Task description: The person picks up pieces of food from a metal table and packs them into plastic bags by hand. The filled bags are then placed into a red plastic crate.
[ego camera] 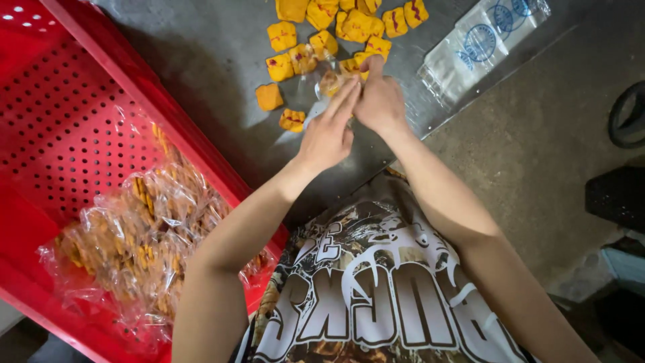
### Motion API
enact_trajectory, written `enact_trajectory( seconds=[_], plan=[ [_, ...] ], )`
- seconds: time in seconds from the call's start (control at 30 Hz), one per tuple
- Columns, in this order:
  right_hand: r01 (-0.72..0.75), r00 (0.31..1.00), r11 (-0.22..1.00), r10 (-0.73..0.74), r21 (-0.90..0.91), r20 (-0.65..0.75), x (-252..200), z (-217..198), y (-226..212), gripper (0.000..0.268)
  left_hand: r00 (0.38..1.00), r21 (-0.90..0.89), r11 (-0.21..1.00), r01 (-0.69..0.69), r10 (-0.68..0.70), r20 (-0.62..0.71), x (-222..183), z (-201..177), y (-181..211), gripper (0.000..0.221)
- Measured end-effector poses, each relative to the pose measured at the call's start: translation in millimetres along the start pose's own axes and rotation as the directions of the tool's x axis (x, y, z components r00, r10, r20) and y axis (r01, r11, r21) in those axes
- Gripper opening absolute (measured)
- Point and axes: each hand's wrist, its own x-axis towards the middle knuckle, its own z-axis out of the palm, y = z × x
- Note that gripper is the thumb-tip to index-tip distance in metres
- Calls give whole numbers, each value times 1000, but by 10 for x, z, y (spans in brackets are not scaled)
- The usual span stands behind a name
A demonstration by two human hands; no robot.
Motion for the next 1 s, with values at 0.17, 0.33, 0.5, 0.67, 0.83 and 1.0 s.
enact_trajectory(
  seconds=[0.17, 0.33, 0.5, 0.67, 0.83, 1.0],
  plan=[
    [-45, 977, 999, 38, 29, 209, -1, -377, -262, 50, 972, -391, 892, 228, -234, 33, 93, -62, -369, 91],
    [283, 803, 947, -149, -149, 577, 8, -546, -263, 57, 935, -627, 694, 354, -273, 226, 145, -206, -317, 89],
    [485, 869, 873, -487, 48, 81, -276, -125, -82, 36, 986, -352, 926, 135, -162, -47, 152, -251, -411, 87],
    [-12, 999, 847, -15, 532, 46, -209, 96, 153, 31, 963, -390, 904, 177, -240, -120, 177, -310, -474, 67],
    [-31, 934, 616, -263, 787, 243, -202, -288, 53, 44, 964, -197, 970, -143, 91, -248, 301, -846, 39, 89],
    [138, 865, 748, -411, 649, 288, -270, -576, -243, 37, 939, 110, 992, 66, -99, 329, 152, -1026, 351, 47]
  ],
)
